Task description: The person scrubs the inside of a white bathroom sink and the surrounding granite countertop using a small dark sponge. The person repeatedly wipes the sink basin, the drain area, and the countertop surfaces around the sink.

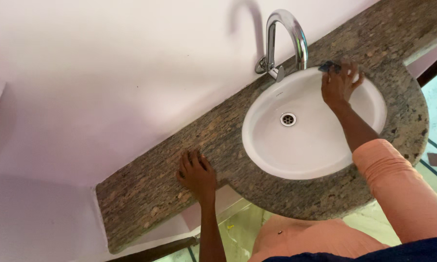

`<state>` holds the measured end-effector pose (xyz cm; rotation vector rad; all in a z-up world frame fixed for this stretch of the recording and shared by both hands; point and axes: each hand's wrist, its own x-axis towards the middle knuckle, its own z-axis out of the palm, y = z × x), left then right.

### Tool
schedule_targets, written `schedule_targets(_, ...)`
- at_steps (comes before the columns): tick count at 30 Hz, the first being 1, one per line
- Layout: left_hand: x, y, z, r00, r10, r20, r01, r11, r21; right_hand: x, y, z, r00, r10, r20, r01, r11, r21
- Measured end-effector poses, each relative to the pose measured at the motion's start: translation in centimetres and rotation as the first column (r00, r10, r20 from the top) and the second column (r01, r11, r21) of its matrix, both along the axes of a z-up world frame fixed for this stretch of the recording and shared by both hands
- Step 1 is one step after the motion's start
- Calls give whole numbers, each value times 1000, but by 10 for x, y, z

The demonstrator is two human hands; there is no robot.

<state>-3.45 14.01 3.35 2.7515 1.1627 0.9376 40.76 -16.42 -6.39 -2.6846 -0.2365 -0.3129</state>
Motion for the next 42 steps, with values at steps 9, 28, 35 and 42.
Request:
schedule_targets(9, 5, -4, 7, 1000, 5, -21, -5, 1000, -9, -123, 163, 23, 821, 555, 135, -569, 814, 113)
schedule_targets(28, 6, 0, -9, 995, 66, -81, -65, 998, 19, 55, 34, 28, 913, 404, 54, -375, 883, -283)
schedule_targets(35, 33, -14, -15, 974, 120, -191, -139, 986, -91, 21, -145, 49, 977, 178, 118, -120, 916, -383)
schedule_targets(42, 148, -50, -10, 940, -303, -158, 201, 863, -463, -31, -185, 84, 997, 79, -27, -83, 926, -368)
